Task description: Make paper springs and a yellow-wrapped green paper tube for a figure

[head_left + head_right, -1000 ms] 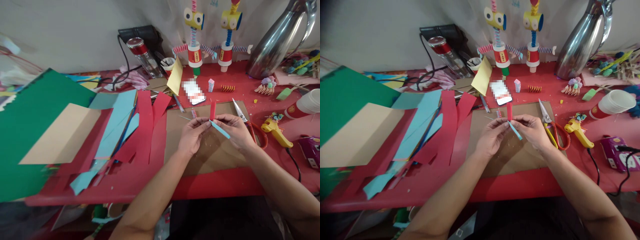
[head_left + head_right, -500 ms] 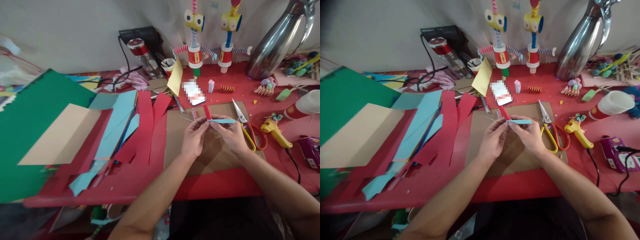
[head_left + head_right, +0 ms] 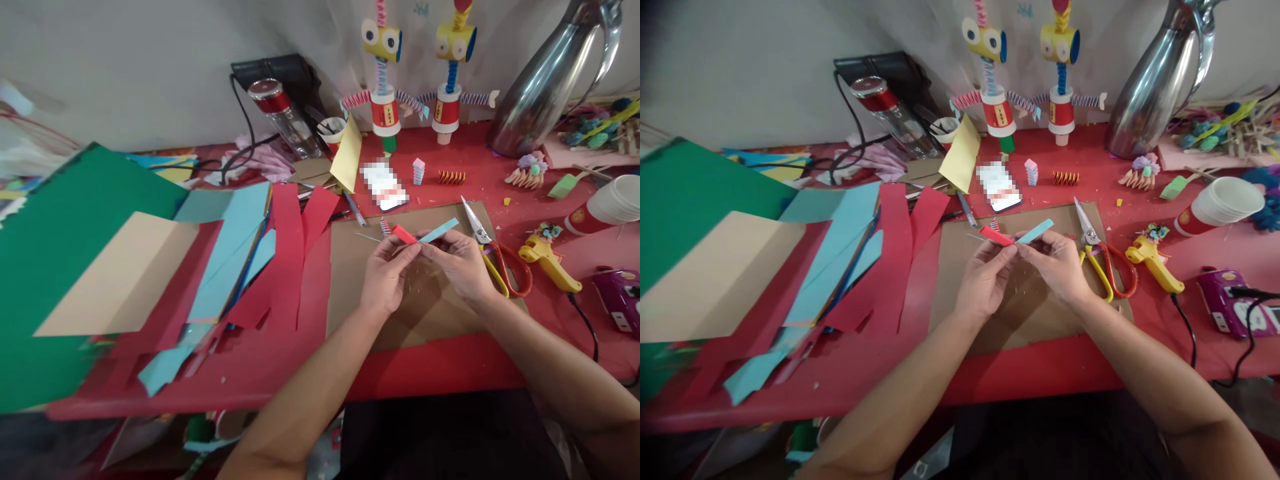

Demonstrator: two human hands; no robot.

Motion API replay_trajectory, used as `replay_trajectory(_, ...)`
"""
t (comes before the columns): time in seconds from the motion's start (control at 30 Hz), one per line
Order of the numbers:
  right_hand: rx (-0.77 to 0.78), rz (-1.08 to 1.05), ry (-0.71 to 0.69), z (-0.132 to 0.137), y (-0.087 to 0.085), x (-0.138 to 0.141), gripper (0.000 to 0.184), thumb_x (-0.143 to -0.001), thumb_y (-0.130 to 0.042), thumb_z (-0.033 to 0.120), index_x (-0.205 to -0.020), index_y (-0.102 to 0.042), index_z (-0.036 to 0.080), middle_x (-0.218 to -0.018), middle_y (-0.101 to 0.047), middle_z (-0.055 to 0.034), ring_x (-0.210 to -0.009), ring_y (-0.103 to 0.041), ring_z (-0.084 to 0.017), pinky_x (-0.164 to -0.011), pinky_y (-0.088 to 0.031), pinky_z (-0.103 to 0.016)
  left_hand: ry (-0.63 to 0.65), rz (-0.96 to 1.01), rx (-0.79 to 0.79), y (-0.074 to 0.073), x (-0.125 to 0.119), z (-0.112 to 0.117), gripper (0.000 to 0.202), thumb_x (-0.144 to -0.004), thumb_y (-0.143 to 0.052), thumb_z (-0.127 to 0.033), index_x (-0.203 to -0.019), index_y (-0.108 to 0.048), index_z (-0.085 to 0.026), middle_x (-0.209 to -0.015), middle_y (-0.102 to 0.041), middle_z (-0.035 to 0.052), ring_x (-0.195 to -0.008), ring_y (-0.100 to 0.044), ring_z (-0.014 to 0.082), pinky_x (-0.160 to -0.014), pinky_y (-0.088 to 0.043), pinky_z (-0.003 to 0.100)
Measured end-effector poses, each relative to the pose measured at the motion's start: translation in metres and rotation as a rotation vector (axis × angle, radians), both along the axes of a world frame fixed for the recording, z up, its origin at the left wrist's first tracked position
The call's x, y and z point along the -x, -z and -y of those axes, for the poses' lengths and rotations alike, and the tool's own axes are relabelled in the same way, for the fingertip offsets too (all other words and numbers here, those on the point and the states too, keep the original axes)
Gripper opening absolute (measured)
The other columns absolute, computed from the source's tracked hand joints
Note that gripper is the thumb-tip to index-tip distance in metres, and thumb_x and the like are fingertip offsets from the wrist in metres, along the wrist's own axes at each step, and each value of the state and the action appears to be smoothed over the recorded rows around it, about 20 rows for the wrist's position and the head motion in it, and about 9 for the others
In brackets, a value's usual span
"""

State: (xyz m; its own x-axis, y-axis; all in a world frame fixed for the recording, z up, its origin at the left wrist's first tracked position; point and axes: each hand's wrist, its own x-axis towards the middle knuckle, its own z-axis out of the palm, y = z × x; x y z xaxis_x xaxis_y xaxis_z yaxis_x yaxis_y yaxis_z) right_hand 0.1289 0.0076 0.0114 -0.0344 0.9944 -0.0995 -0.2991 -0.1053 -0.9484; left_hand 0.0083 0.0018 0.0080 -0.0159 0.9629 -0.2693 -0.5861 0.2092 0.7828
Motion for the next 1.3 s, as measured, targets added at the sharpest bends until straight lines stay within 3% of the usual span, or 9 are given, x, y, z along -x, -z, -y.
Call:
replay_trajectory(0.23,-0.017,0.04,0.004,0.002,-0.001,-0.002,0.027,-0.056,-0.089,0.043,-0.067,-0.074,0.023,-0.066,-0.069,0.0013,-0.071,-0.063,-0.017,-0.076,-0.051,-0.035,0.038,0.018,0.023,0.004,0.004,-0.003,0.021,-0.059,-0.087,-0.016,-0.071,-0.07,-0.02,-0.07,-0.069,-0.004,-0.069,-0.067,0.0106,-0.079,-0.055,0.027)
replay_trajectory(0.47,-0.037,0.076,0.061,0.003,-0.002,-0.001,0.031,-0.069,-0.079,0.051,-0.065,-0.068,0.022,-0.068,-0.062,0.0021,-0.067,-0.053,-0.013,-0.068,-0.045,-0.03,0.041,0.032,0.06,0.007,0.004,-0.004,0.018,-0.065,-0.083,-0.013,-0.071,-0.068,-0.019,-0.074,-0.069,-0.0029,-0.074,-0.068,0.0113,-0.081,-0.053,0.026)
replay_trajectory(0.67,0.186,-0.158,-0.069,-0.005,0.007,-0.005,0.035,-0.065,-0.083,0.047,-0.059,-0.06,0.021,-0.062,-0.057,0.0043,-0.06,-0.052,-0.009,-0.063,-0.045,-0.026,0.12,0.052,0.082,0.005,0.006,-0.001,0.017,-0.065,-0.082,-0.012,-0.071,-0.068,-0.019,-0.07,-0.067,-0.0026,-0.065,-0.065,0.009,-0.066,-0.052,0.02)
replay_trajectory(0.87,0.342,-0.341,-0.158,-0.008,0.012,-0.007,0.03,-0.063,-0.086,0.042,-0.066,-0.067,0.019,-0.063,-0.061,0.0037,-0.058,-0.053,-0.009,-0.061,-0.047,-0.025,0.176,0.118,0.056,0.002,0.007,0.001,0.019,-0.062,-0.084,-0.01,-0.073,-0.071,-0.019,-0.068,-0.065,-0.0028,-0.063,-0.063,0.0082,-0.065,-0.053,0.019)
replay_trajectory(1.0,0.291,-0.33,-0.208,-0.006,0.012,-0.006,0.032,-0.063,-0.085,0.044,-0.063,-0.065,0.02,-0.058,-0.058,0.0048,-0.056,-0.05,-0.009,-0.061,-0.045,-0.025,0.197,0.12,0.094,0.001,0.007,0.002,0.019,-0.063,-0.082,-0.006,-0.071,-0.071,-0.018,-0.067,-0.064,-0.0023,-0.061,-0.062,0.0077,-0.063,-0.053,0.018)
replay_trajectory(1.1,0.184,-0.288,-0.078,-0.004,0.009,-0.004,0.034,-0.064,-0.085,0.048,-0.063,-0.064,0.021,-0.056,-0.053,0.0064,-0.055,-0.047,-0.009,-0.059,-0.043,-0.024,0.175,0.141,0.137,0.0,0.007,0.0,0.017,-0.066,-0.078,-0.002,-0.07,-0.071,-0.017,-0.066,-0.065,-0.0018,-0.06,-0.062,0.0072,-0.061,-0.052,0.016)
replay_trajectory(1.2,-0.015,-0.198,0.031,0.0,0.005,-0.002,0.031,-0.067,-0.083,0.051,-0.075,-0.069,0.024,-0.067,-0.059,0.0048,-0.064,-0.052,-0.01,-0.065,-0.047,-0.025,0.083,0.178,0.197,-0.001,0.007,-0.003,0.018,-0.069,-0.074,0.0,-0.068,-0.069,-0.018,-0.067,-0.067,-0.0028,-0.062,-0.064,0.0067,-0.062,-0.052,0.015)
replay_trajectory(1.3,-0.166,0.015,-0.029,0.004,0.003,0.001,0.037,-0.065,-0.086,0.044,-0.094,-0.073,0.026,-0.086,-0.065,0.0006,-0.075,-0.058,-0.013,-0.073,-0.05,-0.03,0.05,0.221,0.224,0.0,0.009,-0.004,0.019,-0.071,-0.074,-0.002,-0.065,-0.065,-0.017,-0.07,-0.069,-0.0036,-0.064,-0.064,0.0064,-0.066,-0.052,0.016)
